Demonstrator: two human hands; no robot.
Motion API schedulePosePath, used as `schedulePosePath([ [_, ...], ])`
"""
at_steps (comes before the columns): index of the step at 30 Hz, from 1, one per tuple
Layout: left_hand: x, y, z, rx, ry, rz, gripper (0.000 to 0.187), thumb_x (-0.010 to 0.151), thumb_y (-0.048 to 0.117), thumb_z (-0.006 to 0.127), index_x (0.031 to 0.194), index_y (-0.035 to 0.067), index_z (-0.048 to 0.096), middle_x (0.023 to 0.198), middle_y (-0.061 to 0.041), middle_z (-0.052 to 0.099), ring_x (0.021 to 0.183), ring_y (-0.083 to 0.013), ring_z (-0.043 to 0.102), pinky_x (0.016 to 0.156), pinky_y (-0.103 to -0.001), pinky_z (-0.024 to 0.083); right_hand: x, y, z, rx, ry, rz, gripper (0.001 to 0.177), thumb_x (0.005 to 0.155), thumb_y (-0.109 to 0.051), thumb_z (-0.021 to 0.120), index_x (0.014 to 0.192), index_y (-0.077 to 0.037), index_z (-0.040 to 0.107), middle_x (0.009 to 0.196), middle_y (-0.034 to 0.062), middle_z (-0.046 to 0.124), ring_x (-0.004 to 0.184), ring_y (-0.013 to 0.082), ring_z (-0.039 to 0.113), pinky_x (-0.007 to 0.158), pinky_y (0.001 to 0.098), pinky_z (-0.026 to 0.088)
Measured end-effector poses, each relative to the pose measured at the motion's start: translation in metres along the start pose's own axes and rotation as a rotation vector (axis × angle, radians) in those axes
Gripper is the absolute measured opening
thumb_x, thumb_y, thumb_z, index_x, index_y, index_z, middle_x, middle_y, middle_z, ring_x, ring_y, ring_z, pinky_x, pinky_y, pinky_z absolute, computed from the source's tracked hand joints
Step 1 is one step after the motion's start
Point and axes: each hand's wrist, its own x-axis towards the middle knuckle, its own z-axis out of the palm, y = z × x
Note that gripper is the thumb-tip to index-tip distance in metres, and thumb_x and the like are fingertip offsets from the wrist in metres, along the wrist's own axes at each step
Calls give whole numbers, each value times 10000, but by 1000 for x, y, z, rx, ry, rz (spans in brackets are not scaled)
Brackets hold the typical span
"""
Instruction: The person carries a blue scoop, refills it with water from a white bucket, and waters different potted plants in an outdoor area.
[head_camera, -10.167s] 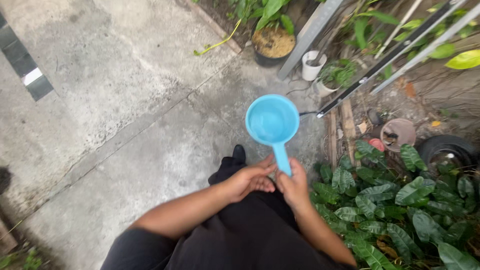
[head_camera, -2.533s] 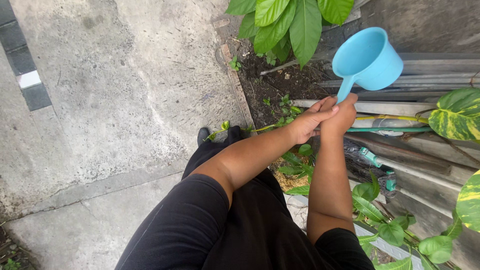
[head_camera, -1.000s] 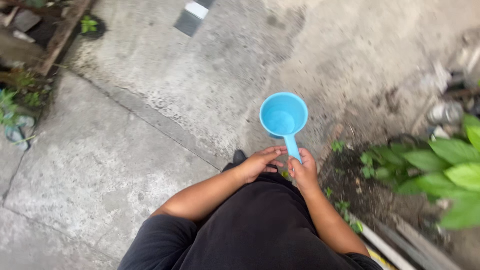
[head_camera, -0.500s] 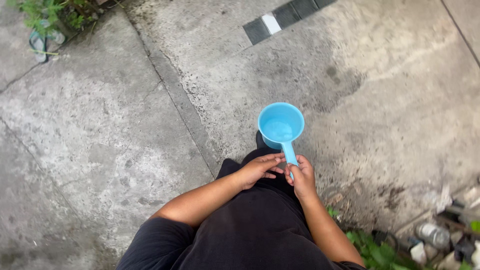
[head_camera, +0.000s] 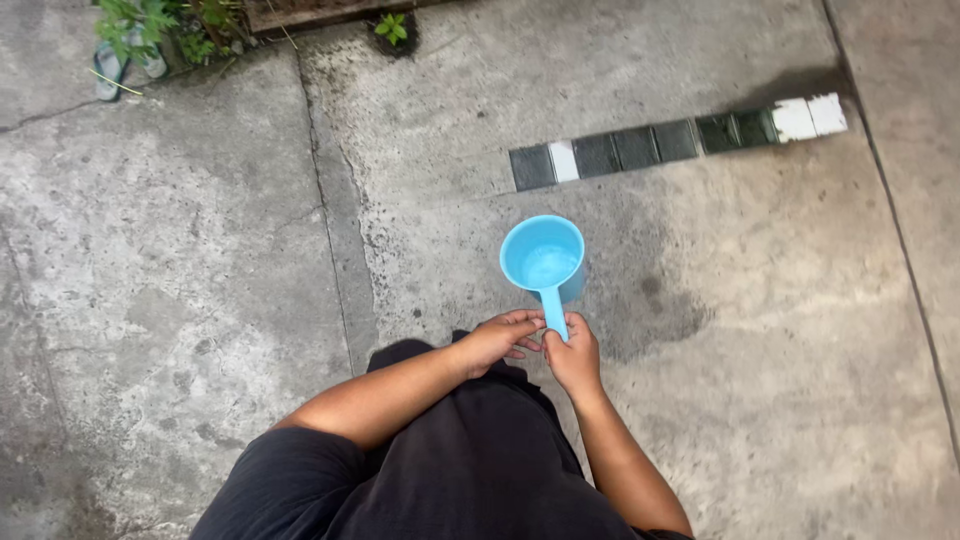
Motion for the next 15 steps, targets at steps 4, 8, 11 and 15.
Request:
schedulePosePath([
  [4,33,49,-21,-88,30,34,461,991,386,549,1396,167,579,1229,27,646,1016,-119,628,880,-338,489,80,-26,6,67,-14,-8,144,866,-49,588,994,17,595,677,44,639,496,89,556,427,257,433],
  [8,64,94,-66,-94,61,42,489,993,392,541,1433,179,560,1241,24,641,1028,-113,617,869,-322,478,160,-44,31,67,-55,10,129,875,-48,600,986,20,593,680,56,634,495,93,550,433,251,427],
  [11,88,132,-111,-75,71,20,491,995,402,533,1435,186,545,1276,37,636,1040,-111,610,887,-317,483,223,-58,61,142,-87,57,128,874,-43,587,992,6,584,689,55,631,481,95,539,421,250,416],
  [15,133,198,-184,-102,5,48,508,994,408,542,1450,186,543,1270,24,626,1055,-112,607,903,-332,488,306,-85,103,224,-137,90,82,889,-47,568,957,-2,558,671,50,597,447,95,501,383,251,367],
])
